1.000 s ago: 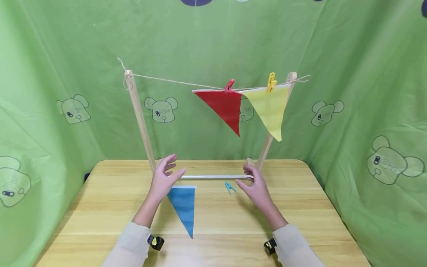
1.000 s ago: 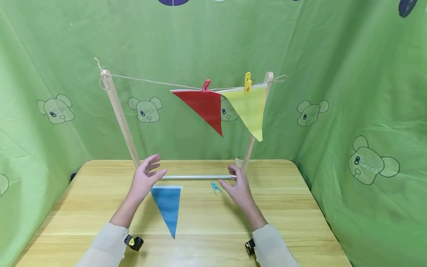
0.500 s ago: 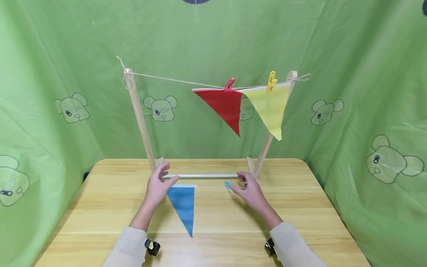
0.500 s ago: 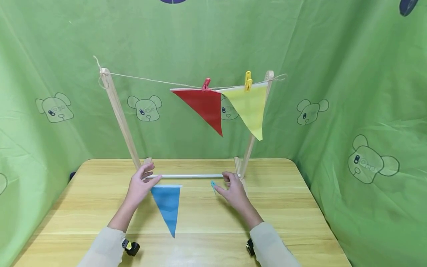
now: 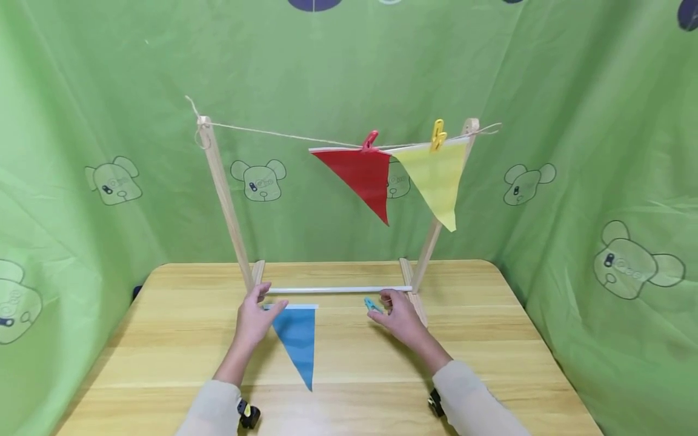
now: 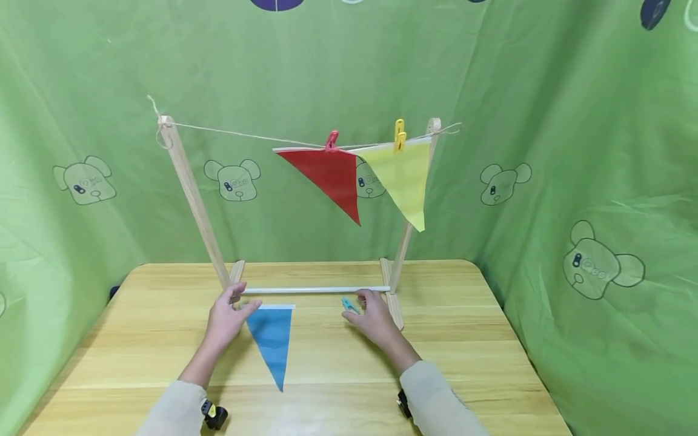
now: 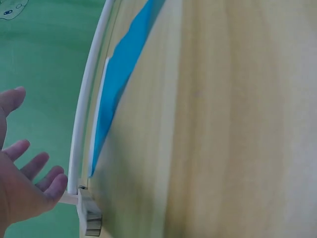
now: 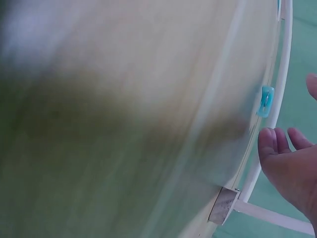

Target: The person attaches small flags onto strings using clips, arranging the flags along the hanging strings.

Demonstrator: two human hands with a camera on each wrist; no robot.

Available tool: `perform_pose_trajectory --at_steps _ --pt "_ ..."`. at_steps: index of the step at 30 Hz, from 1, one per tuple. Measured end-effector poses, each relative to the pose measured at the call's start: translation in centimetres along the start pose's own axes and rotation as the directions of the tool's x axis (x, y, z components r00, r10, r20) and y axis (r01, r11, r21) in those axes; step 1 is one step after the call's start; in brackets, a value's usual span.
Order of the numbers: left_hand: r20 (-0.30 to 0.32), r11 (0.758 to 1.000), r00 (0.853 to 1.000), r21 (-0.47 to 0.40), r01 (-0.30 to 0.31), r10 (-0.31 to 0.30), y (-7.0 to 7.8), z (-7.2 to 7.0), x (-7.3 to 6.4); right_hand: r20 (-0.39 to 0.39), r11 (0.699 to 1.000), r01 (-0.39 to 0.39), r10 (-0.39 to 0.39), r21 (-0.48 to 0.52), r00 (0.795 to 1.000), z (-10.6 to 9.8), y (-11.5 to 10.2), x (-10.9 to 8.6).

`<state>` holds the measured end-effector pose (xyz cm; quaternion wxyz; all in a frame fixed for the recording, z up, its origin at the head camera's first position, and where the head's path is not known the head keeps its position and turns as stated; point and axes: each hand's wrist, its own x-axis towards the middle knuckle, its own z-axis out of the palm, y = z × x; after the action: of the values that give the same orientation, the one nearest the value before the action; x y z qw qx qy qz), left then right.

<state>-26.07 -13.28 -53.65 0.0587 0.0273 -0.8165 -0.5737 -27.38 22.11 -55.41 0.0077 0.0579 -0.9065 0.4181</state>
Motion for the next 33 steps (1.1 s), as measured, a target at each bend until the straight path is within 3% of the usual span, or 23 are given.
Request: perform_pose_trajectory --at_steps 11,22,27,33 --pt "-0.052 0.992 0.998 0.118 0.037 -0.032 -1.3 0.5 -0.1 -0.001 0.997 -0.027 0.027 -0.067 1.000 0.9 -0.2 0.3" --pt "-0.081 0.967 0.997 0.255 0.008 0.013 -2.0 1.0 0.5 0.015 0.989 -0.027 0.029 -0.147 0.999 1.3 0.1 1.0" --pt "-0.079 0.948 0.996 0.318 -0.015 0.043 -2.2 1.2 0.8 0.015 0.984 -0.035 0.038 -0.172 0.999 1.3 0.1 1.0" --pt "-0.089 0.908 0.994 0.418 -0.016 0.059 -2.2 1.5 1.0 0.013 0.982 -0.041 0.044 -0.184 0.999 1.5 0.2 1.1"
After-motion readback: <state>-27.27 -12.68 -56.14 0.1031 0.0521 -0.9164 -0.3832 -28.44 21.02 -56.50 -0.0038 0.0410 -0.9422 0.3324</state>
